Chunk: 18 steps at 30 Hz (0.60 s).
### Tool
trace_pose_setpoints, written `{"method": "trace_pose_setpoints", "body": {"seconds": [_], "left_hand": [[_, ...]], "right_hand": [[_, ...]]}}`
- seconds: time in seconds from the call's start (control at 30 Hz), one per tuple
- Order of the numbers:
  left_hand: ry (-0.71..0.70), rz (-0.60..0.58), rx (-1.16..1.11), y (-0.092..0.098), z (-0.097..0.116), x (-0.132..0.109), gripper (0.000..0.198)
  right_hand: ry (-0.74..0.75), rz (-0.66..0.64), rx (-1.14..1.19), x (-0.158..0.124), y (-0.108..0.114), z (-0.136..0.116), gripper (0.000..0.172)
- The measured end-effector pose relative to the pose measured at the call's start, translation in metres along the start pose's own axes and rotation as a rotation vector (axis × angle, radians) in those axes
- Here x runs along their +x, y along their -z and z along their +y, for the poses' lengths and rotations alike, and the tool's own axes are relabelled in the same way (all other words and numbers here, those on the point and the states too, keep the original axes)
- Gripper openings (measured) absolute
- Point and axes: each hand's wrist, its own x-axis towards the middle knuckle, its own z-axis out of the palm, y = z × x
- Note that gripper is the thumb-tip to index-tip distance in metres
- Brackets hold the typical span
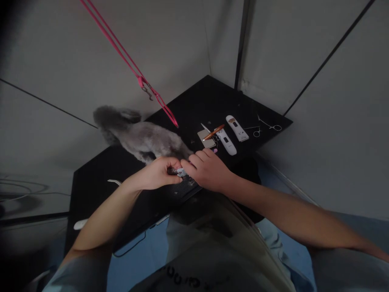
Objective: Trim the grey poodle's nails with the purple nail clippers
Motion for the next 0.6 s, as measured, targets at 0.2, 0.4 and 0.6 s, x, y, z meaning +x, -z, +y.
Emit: {"method": "trace_pose_setpoints", "body": {"seconds": [0.2,0.4,0.6], "left_hand": [[0.012,0.003,-0.017,0.0,0.0012,0.0001,0.013],[0.023,0.029,-0.019,0.0001,0.003,0.0004,0.012],[-0.004,0.007,-0.001,0.0031,0.0008,0.0015,0.014]], "right_hand": [[-0.025,-0.027,0.007,-0.0046,0.0003,-0.0023,0.033],[-0.108,-0.062,0.066,-0.0048,0.0007,-0.0027,0.035],[-0.099,0.007,0.059,-0.0071,-0.0009,-0.0054,0.039]]}}
